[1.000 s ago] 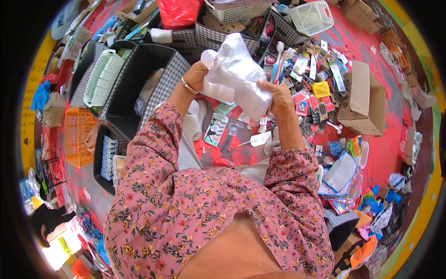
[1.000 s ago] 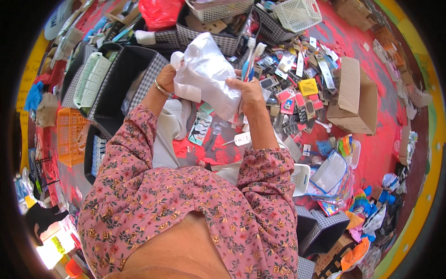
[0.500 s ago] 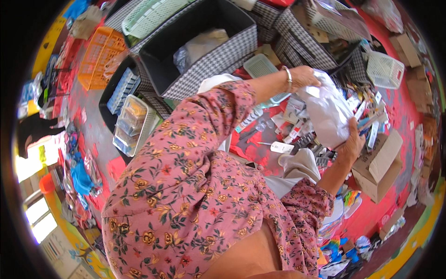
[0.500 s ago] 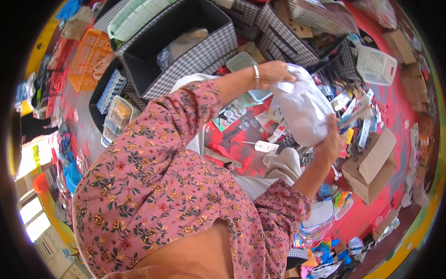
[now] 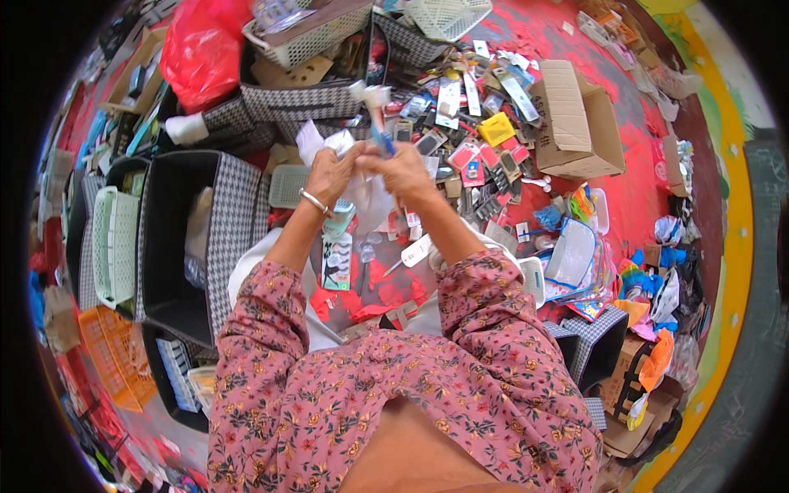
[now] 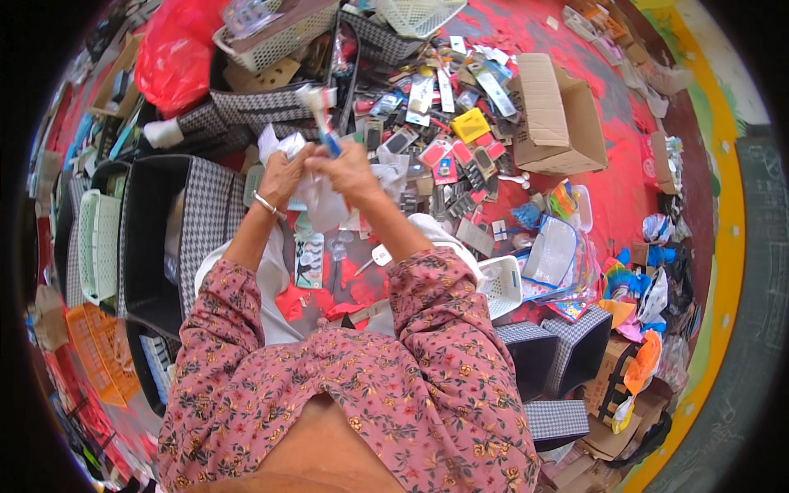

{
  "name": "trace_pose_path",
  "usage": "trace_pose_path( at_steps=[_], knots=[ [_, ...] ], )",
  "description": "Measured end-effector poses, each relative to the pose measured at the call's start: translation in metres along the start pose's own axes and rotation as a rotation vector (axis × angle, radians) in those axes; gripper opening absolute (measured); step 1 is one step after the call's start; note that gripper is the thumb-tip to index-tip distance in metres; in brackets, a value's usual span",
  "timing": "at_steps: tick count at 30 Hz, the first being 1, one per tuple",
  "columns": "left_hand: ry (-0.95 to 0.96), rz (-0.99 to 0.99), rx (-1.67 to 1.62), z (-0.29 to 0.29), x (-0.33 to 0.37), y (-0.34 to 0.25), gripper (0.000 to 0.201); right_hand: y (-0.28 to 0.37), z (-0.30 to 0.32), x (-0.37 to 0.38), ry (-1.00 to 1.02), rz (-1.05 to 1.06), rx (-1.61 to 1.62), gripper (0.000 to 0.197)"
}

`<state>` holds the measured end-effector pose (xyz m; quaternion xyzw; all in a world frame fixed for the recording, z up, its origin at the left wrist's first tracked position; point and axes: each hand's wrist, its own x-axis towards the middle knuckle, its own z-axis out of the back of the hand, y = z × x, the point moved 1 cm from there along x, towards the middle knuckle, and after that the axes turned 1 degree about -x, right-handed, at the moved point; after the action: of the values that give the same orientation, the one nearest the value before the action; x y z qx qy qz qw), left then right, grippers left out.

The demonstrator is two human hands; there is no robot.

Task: The person picks up several toothbrushes from the floor, places them into a clear plastic bag, and then seals the bag.

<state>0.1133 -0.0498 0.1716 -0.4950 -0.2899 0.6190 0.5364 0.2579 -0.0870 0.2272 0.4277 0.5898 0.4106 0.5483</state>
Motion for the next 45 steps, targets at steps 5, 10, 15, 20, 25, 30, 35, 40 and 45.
trace_pose_path(
  at_steps=[5, 10, 15, 20, 25, 30, 35, 40, 45],
  knots=[
    [0.201, 0.165, -0.632, -0.011, -0.018, -0.019, 0.035, -0.006, 0.008, -0.001, -0.089, 0.086, -0.234, 0.02],
    [0.403, 0.146, -0.477, 0.008, -0.027, -0.031, 0.026, 0.002, 0.011, -0.002, -0.206, 0.187, -0.359, 0.017],
    [0.396, 0.095, -0.672, 0.002, -0.024, -0.033, 0.023, 0.009, 0.013, -0.005, -0.179, 0.014, -0.016, 0.009],
    [0.349, 0.095, -0.816, 0.001, -0.022, -0.032, 0.02, 0.013, 0.015, -0.006, -0.172, -0.034, 0.132, 0.005],
    [0.452, 0.159, -0.96, 0.004, -0.016, -0.027, 0.017, 0.014, 0.019, -0.003, -0.217, -0.13, 0.263, 0.004],
    [0.418, 0.149, -1.021, 0.009, -0.019, -0.029, 0.018, 0.012, 0.024, -0.001, -0.288, -0.195, 0.406, 0.004],
    [0.438, 0.13, -1.045, 0.014, -0.018, -0.034, 0.014, 0.009, 0.033, 0.001, -0.25, -0.102, 0.55, 0.003],
    [0.222, 0.135, -0.97, 0.027, -0.003, -0.015, 0.01, 0.015, 0.042, 0.002, -0.347, -0.037, 0.633, 0.005],
    [0.12, 0.03, -1.059, 0.061, 0.02, 0.014, 0.013, 0.013, 0.054, 0.007, -0.533, -0.086, 0.668, 0.009]
  ],
)
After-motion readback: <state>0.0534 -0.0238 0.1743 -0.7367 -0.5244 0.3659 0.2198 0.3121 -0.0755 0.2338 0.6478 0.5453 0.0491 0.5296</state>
